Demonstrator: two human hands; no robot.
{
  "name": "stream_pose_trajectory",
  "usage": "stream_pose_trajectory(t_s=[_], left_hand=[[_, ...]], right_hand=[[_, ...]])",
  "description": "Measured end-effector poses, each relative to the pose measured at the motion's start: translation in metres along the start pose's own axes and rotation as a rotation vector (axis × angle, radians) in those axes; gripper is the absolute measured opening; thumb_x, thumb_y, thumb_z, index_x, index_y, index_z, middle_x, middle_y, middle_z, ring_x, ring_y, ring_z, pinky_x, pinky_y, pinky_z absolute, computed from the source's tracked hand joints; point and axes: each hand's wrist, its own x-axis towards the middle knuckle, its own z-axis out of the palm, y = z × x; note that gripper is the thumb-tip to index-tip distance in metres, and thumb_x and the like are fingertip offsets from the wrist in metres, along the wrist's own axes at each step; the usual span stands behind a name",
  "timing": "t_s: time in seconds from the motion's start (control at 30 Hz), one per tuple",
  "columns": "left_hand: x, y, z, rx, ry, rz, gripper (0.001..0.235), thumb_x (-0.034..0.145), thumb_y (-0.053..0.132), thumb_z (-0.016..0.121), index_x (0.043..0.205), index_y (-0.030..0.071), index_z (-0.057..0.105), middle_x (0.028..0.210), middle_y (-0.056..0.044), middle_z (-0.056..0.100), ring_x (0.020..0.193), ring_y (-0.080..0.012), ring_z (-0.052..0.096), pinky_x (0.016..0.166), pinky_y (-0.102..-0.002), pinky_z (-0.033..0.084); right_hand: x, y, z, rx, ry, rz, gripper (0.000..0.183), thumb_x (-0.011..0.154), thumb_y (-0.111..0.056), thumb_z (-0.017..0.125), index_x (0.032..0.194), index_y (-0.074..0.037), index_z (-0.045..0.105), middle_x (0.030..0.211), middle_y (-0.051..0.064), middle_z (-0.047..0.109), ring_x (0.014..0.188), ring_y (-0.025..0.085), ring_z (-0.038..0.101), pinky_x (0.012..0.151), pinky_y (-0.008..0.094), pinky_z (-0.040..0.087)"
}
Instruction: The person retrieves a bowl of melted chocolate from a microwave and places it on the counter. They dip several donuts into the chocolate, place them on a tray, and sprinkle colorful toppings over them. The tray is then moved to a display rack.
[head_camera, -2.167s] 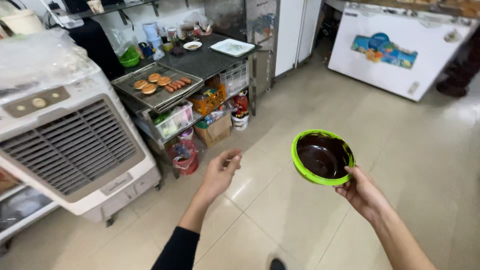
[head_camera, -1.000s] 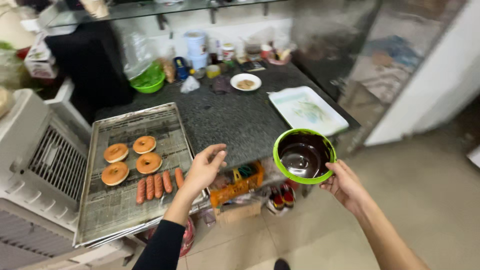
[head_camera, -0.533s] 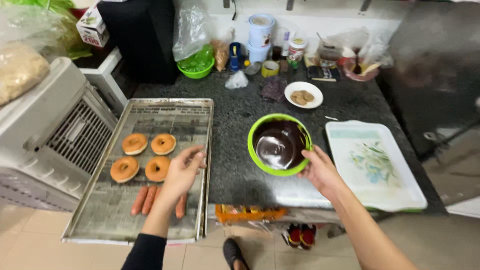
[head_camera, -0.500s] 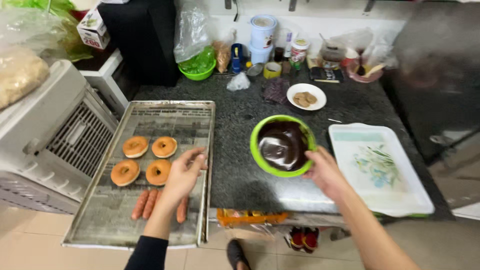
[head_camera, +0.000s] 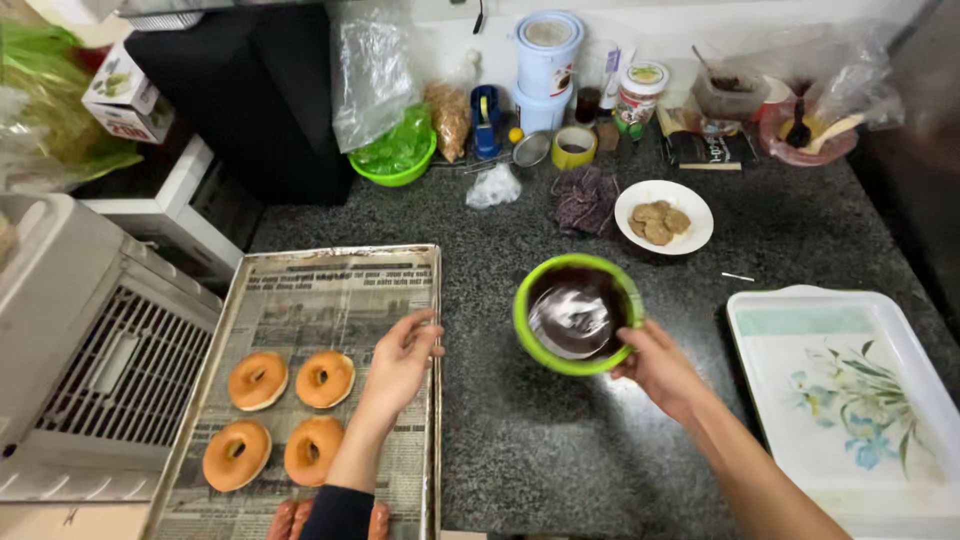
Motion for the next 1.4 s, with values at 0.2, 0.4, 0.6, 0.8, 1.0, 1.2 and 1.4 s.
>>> stream_pose_trajectory(t_s=[0.2,0.4,0.6,0.8,1.0,1.2,1.4], left_hand=[[-0.002,-0.001,0.019,-0.076,0.072,-0.022,0.040,0.098,0.020,0.057,0.137,0.008,0.061,0.112,-0.006,0.075,0.085,-0.0117,0.070,0.070,-0.026,0.053],[-0.009,0.011,0.043,-0.042,0.209,-0.028,0.040,0.098,0.020,0.058,0.136,0.008,0.061,0.110,-0.006,0.074,0.083,-0.0118,0.069,0.065,-0.028,0.051],[-0.028,0.001,0.052,-0.067,0.300,-0.020,0.040,0.099,0.020,0.059,0.137,0.008,0.060,0.111,-0.005,0.076,0.083,-0.0114,0.068,0.068,-0.026,0.051],[-0.035,-0.012,0.046,-0.058,0.340,-0.033,0.040,0.099,0.023,0.060,0.137,0.009,0.062,0.108,-0.008,0.075,0.083,-0.0119,0.069,0.067,-0.028,0.053],[-0.029,-0.005,0.040,0.065,0.352,0.013,0.040,0.097,0.022,0.062,0.135,0.008,0.064,0.103,-0.009,0.075,0.081,-0.0127,0.072,0.073,-0.027,0.057],[-0.027,0.005,0.025,0.034,0.330,0.049,0.041,0.099,0.020,0.059,0.136,0.004,0.061,0.105,-0.006,0.077,0.083,-0.0118,0.070,0.076,-0.028,0.056],[-0.027,0.006,0.024,-0.004,0.295,0.002,0.041,0.098,0.020,0.059,0.136,0.004,0.061,0.104,-0.007,0.076,0.082,-0.0119,0.069,0.071,-0.029,0.053]], right_hand=[[0.046,-0.031,-0.004,-0.012,-0.032,-0.021,0.028,0.095,-0.019,0.059,0.122,-0.011,0.059,0.090,0.004,0.067,0.072,0.018,0.063,0.059,0.035,0.052],[0.071,-0.039,0.017,-0.135,-0.280,0.104,0.030,0.094,-0.019,0.061,0.123,-0.010,0.058,0.091,0.007,0.067,0.075,0.019,0.065,0.060,0.036,0.054],[0.087,-0.048,0.035,-0.129,-0.313,0.063,0.031,0.095,-0.019,0.060,0.124,-0.010,0.056,0.095,0.009,0.069,0.074,0.020,0.065,0.059,0.035,0.051],[0.101,-0.046,0.029,-0.095,-0.286,0.079,0.030,0.096,-0.022,0.059,0.124,-0.011,0.058,0.094,0.006,0.068,0.074,0.017,0.064,0.059,0.034,0.050],[0.083,-0.030,0.034,-0.226,-0.377,0.106,0.030,0.095,-0.022,0.061,0.122,-0.008,0.058,0.090,0.008,0.066,0.074,0.020,0.063,0.059,0.038,0.052],[0.094,-0.033,0.024,-0.186,-0.356,0.038,0.031,0.097,-0.020,0.060,0.125,-0.007,0.055,0.092,0.009,0.065,0.075,0.018,0.062,0.062,0.037,0.054],[0.080,-0.030,0.035,-0.087,-0.264,0.081,0.034,0.096,-0.021,0.056,0.128,-0.010,0.054,0.098,0.008,0.069,0.079,0.018,0.066,0.066,0.036,0.055]])
